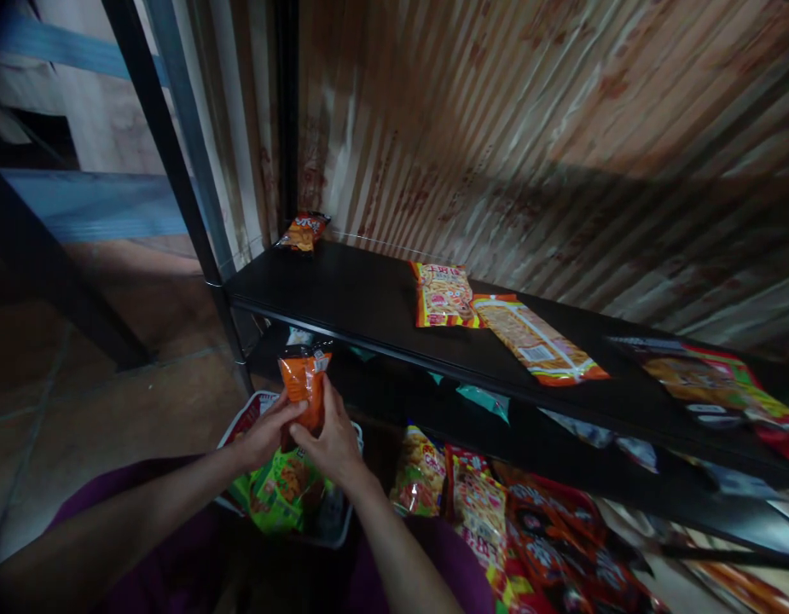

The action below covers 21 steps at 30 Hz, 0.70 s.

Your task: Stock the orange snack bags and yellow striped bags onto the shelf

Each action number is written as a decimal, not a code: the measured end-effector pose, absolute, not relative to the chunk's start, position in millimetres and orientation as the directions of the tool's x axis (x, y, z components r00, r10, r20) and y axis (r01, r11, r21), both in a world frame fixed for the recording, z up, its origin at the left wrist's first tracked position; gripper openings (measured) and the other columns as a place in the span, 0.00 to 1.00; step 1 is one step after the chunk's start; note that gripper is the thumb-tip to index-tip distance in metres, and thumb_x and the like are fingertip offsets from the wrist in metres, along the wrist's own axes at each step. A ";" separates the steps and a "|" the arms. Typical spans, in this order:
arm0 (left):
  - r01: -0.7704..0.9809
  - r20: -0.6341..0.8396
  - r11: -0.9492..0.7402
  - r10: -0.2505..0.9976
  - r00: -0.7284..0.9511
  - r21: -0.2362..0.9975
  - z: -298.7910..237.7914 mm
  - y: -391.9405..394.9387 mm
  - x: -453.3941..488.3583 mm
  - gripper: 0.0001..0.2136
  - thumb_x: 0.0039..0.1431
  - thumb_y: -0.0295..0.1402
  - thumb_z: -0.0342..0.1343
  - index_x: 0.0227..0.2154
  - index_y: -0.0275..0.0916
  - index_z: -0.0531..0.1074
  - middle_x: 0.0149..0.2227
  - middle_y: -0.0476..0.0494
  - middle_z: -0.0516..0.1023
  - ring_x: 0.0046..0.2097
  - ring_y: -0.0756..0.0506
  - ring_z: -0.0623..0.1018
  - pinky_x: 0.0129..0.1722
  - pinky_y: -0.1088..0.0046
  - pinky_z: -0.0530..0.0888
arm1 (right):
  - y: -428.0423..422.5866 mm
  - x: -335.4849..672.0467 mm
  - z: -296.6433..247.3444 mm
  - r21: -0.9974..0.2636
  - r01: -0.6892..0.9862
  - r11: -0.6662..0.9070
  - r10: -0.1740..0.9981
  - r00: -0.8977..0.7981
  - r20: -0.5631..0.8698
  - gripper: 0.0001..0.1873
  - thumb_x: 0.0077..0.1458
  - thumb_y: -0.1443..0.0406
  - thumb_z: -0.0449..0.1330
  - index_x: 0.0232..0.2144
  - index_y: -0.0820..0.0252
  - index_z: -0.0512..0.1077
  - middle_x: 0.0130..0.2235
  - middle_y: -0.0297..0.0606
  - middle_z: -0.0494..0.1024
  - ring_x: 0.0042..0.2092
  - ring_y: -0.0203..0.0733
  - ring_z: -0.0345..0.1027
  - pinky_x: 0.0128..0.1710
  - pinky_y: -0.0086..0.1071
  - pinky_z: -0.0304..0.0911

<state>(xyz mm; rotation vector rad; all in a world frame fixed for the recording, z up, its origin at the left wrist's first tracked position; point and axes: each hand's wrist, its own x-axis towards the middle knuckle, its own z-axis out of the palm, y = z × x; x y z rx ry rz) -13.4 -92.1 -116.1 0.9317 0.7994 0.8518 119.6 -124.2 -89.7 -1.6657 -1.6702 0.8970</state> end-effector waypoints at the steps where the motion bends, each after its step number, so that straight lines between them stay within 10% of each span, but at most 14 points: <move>1: -0.280 -0.203 0.344 0.880 0.430 0.896 -116.4 -90.6 -16.0 0.31 0.54 0.41 0.56 0.60 0.40 0.56 0.57 0.40 0.69 0.56 0.41 0.69 0.56 0.63 0.66 | -124.5 121.9 -90.3 -0.827 0.562 0.000 0.999 -0.041 -0.028 0.45 0.49 0.58 0.59 0.64 0.56 0.43 0.64 0.46 0.54 0.64 0.49 0.50 0.61 0.45 0.51; 14: -0.454 -0.353 0.498 0.860 0.369 0.739 -106.5 -105.0 -23.0 0.21 0.50 0.40 0.61 0.47 0.37 0.71 0.50 0.40 0.76 0.54 0.39 0.72 0.55 0.64 0.64 | -134.3 114.5 -93.7 -0.836 0.540 0.101 0.994 -0.093 0.059 0.47 0.46 0.58 0.63 0.64 0.53 0.46 0.66 0.43 0.49 0.66 0.49 0.41 0.64 0.46 0.44; 21: -0.292 -0.366 0.644 0.686 0.629 0.707 -91.6 -88.6 -37.2 0.19 0.50 0.38 0.60 0.44 0.34 0.74 0.41 0.40 0.80 0.45 0.39 0.78 0.49 0.63 0.69 | -115.2 127.0 -83.2 -0.989 -0.138 -0.055 0.992 0.104 -0.070 0.34 0.48 0.53 0.62 0.56 0.52 0.60 0.56 0.42 0.69 0.55 0.47 0.65 0.54 0.43 0.62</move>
